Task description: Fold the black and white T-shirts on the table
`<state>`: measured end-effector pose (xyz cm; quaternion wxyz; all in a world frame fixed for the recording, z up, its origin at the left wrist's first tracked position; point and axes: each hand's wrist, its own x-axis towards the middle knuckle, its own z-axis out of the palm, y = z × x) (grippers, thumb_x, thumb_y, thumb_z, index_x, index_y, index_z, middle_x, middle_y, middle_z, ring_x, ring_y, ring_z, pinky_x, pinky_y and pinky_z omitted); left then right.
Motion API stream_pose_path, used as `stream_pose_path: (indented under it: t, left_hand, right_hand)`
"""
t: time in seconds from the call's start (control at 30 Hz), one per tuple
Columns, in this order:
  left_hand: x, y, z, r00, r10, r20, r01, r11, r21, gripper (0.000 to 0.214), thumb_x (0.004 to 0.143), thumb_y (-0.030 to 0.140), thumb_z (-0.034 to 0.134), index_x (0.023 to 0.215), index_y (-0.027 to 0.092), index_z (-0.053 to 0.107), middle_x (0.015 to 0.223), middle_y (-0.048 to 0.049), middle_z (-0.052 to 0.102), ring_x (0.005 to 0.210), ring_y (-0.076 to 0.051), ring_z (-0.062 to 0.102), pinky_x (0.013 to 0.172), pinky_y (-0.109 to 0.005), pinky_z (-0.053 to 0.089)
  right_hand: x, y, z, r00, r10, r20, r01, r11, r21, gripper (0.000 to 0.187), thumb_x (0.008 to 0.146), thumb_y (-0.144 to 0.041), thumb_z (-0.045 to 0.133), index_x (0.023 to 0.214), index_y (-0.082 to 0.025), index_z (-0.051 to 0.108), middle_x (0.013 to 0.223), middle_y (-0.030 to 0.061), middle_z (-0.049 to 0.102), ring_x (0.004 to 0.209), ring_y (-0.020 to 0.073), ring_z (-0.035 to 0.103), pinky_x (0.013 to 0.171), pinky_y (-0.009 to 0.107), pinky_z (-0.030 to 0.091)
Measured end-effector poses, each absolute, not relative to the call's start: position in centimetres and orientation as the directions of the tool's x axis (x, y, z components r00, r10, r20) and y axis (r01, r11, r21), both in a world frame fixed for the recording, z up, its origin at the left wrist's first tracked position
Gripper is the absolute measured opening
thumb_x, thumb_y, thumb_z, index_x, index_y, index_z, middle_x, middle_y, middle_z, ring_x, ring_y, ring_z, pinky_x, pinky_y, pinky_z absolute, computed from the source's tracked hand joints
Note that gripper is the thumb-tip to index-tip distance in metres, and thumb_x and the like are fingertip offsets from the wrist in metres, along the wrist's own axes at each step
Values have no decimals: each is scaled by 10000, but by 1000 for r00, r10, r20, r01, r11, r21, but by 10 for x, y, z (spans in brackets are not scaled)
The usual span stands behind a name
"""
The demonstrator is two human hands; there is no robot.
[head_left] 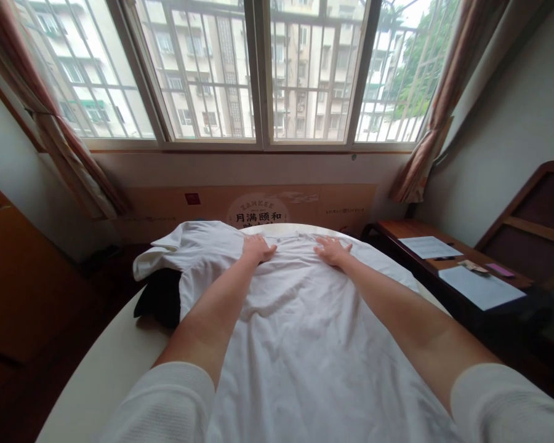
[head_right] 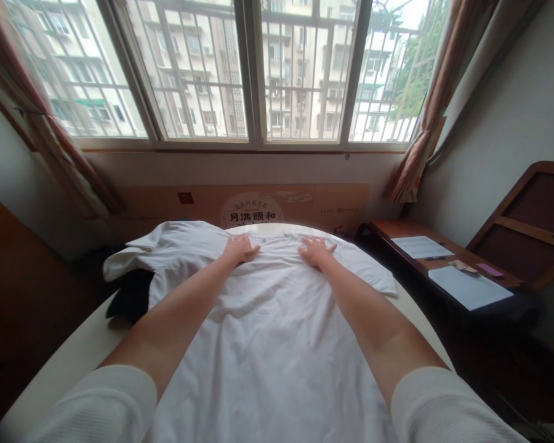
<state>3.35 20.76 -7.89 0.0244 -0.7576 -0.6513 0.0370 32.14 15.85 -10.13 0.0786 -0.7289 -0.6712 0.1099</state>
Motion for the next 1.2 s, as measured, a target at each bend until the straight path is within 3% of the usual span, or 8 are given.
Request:
stream_pose_path:
  t: [0.2, 0.33, 0.43, 0.53, 0.77, 0.97, 1.07, 1.2]
  left_hand:
    - [30, 210, -79, 163, 986, -27, 982, -165, -92, 900, 982, 687, 283, 1643, 76, 309, 1698, -248, 305, 1576, -387, 287, 1266, -523, 166]
    - [27, 213, -80, 170, 985, -26, 982, -171, -80, 920, 952, 723, 328, 1628, 99, 347, 1677, -237, 360, 1557, -378, 331, 1263, -515, 187]
    - [27, 215, -82, 168, 986, -12, 983, -169, -70, 939, 943, 737, 334, 1622, 88, 354, 1684, -240, 343, 1561, -384, 319, 1264, -511, 187]
    - [28, 216, -82, 160, 987, -1, 985, -159, -60, 949, 934, 747, 345, 1609, 81, 378, 1666, -251, 372, 1545, -395, 343, 1253, -507, 212]
    - [29, 222, -82, 150, 989, 1, 987, -150, -54, 979, 915, 773, 360, 1583, 58, 405, 1641, -269, 403, 1518, -416, 377, 1231, -506, 251]
    - [29, 223, -83, 155, 988, -3, 987, -155, -48, 986, 915, 789, 355, 1588, 69, 392, 1649, -264, 392, 1524, -410, 371, 1228, -502, 260]
    - [29, 223, -81, 157, 988, -6, 987, -157, -40, 1006, 910, 789, 371, 1570, 31, 404, 1636, -287, 399, 1510, -423, 386, 1222, -511, 274]
    - [31, 223, -78, 152, 988, -11, 988, -153, -33, 1009, 910, 787, 383, 1561, 16, 413, 1630, -291, 404, 1504, -429, 394, 1218, -501, 293]
  right_hand:
    - [326, 169, -99, 178, 978, -106, 941, -201, -271, 910, 967, -823, 245, 1706, -296, 179, 1788, 135, 47, 1617, 438, 7, 1154, 834, 0]
    - [318, 170, -96, 137, 985, -105, 948, -161, -274, 777, 1013, -731, 280, 1679, -332, 279, 1784, 142, 76, 1605, 482, 36, 1127, 862, 5]
    - [307, 168, -97, 1, 999, -50, 965, -14, -262, 647, 1047, -560, 350, 1662, -362, 320, 1793, 58, 84, 1632, 368, 12, 1222, 732, -36]
    - [298, 170, -98, -89, 995, -39, 959, 75, -273, 608, 1056, -456, 325, 1653, -344, 350, 1780, 51, 171, 1631, 307, 105, 1258, 675, 23]
    - [293, 184, -99, -6, 1000, -8, 952, 3, -307, 723, 1053, -508, 280, 1705, -210, 181, 1758, 155, 209, 1616, 345, 146, 1233, 736, 47]
    - [289, 186, -101, -19, 1000, 17, 953, 23, -304, 653, 1064, -594, 268, 1633, -299, 393, 1749, 95, 265, 1588, 402, 194, 1207, 772, 74]
    - [286, 183, -101, -80, 995, 66, 951, 96, -293, 585, 1083, -525, 275, 1584, -287, 461, 1714, 65, 362, 1571, 356, 258, 1258, 675, 62]
    - [284, 182, -103, -98, 991, 88, 953, 118, -278, 595, 1107, -434, 204, 1615, -198, 404, 1671, 119, 430, 1538, 268, 354, 1290, 502, 116]
